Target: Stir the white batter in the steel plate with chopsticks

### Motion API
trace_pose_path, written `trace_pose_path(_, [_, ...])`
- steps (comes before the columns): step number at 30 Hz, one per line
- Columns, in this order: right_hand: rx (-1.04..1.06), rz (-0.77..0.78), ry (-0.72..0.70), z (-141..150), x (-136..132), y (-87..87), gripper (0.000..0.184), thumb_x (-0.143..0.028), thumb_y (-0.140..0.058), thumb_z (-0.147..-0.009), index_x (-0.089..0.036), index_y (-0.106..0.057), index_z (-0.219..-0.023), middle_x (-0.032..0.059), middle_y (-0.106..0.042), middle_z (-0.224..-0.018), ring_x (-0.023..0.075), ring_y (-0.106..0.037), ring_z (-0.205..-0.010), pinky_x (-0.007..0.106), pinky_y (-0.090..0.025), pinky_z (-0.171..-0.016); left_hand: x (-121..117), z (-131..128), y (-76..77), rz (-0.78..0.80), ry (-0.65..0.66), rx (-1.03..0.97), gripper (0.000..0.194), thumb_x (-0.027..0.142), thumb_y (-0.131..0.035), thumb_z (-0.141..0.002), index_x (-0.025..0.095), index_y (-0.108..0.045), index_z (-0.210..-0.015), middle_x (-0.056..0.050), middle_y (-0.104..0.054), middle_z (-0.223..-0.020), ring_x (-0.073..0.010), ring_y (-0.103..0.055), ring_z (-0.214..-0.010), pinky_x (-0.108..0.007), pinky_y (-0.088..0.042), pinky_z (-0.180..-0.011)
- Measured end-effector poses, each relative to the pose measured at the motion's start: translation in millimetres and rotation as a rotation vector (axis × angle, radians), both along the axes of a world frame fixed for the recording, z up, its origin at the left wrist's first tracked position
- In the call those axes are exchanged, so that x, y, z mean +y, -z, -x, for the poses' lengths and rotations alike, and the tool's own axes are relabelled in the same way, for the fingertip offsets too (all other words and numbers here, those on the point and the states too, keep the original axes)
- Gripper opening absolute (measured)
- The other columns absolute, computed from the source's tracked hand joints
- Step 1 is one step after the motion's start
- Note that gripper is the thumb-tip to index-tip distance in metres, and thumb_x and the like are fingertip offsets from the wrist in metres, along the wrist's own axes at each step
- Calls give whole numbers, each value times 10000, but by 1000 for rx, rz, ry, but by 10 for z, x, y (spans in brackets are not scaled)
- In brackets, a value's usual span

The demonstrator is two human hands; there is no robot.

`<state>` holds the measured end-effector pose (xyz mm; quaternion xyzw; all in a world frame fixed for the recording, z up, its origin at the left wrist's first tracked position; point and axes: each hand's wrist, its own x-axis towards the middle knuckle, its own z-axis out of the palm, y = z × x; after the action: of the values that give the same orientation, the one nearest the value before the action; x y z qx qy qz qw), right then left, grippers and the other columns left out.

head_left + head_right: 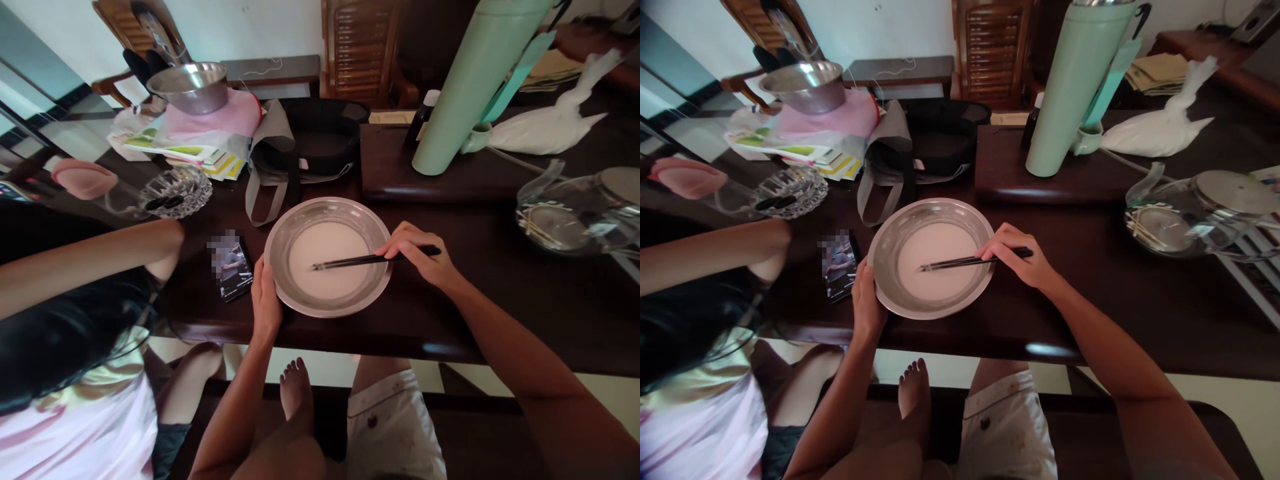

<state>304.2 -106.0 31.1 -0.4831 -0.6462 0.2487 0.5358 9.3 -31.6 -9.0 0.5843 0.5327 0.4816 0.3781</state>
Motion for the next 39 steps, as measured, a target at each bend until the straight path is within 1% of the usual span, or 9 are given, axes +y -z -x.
trace_pose_path(6, [94,-26,36,-11,-5,4,392,-409,-508,-994,-288,-777,-736,30,-780,-755,229,-663,-759,427,-509,-726,8,12,32,2,11,-30,523,580,-458,-954,200,-667,-1246,-82,-676,-1281,-227,-598,-1198,-313,-437,-1041])
trace_pose_path(9, [32,-1,-15,-6,-6,-2,353,-397,-529,-987,-286,-780,-765,28,-792,-799,225,-654,-784,423,-508,-753,6,15,32,-2,10,-22,524,575,-449,-961,198,-667,-1252,-85,-677,-1281,-229,-597,-1199,-317,-437,-1042])
trace_pose_path(14, [65,-71,45,-24,0,-3,358,-354,-515,-998,-295,-783,-769,12,-795,-794,214,-644,-762,407,-497,-736,6,12,24,-5,18,-35,530,578,-448,-961,193,-667,-1253,-88,-679,-1272,-231,-600,-1190,-317,-438,-1034])
trace_pose_path(19, [16,-14,3,-12,-1,-7,339,-370,-534,-988,-289,-784,-773,20,-800,-820,223,-650,-782,418,-502,-750,-3,4,-5,-13,5,-1,527,567,-448,-964,180,-675,-1240,-94,-681,-1265,-234,-598,-1188,-313,-432,-1036])
trace_pose_path(23, [26,-57,60,-19,2,-7,320,-345,-536,-990,-289,-789,-801,19,-801,-839,216,-653,-791,412,-500,-762,-3,3,-10,-17,16,-4,529,570,-443,-965,181,-665,-1248,-93,-679,-1262,-234,-592,-1198,-315,-420,-1048])
trace_pose_path(26, [121,-46,19,-14,2,-1,383,-355,-503,-1004,-277,-780,-751,22,-783,-770,207,-658,-731,401,-505,-720,2,1,-6,-16,23,-5,526,563,-441,-967,179,-663,-1249,-90,-681,-1259,-230,-593,-1195,-311,-423,-1043])
trace_pose_path(29, [59,-3,-28,3,1,-6,358,-371,-528,-991,-271,-777,-754,27,-790,-786,217,-662,-772,404,-512,-742,3,-3,1,-20,20,-7,520,547,-434,-973,171,-663,-1250,-87,-685,-1255,-223,-597,-1181,-305,-431,-1029])
trace_pose_path(34, [73,-34,75,-12,7,8,345,-373,-532,-990,-282,-776,-763,20,-787,-791,214,-662,-780,409,-511,-763,1,2,2,-27,22,-6,510,535,-427,-978,180,-661,-1259,-83,-682,-1266,-223,-594,-1194,-305,-429,-1035])
trace_pose_path(39, [44,-3,-18,3,3,7,347,-368,-529,-991,-275,-774,-763,21,-792,-797,217,-661,-788,409,-508,-759,-4,-1,-32,-22,20,35,485,503,-414,-986,183,-673,-1243,-81,-689,-1255,-227,-590,-1200,-309,-432,-1028])
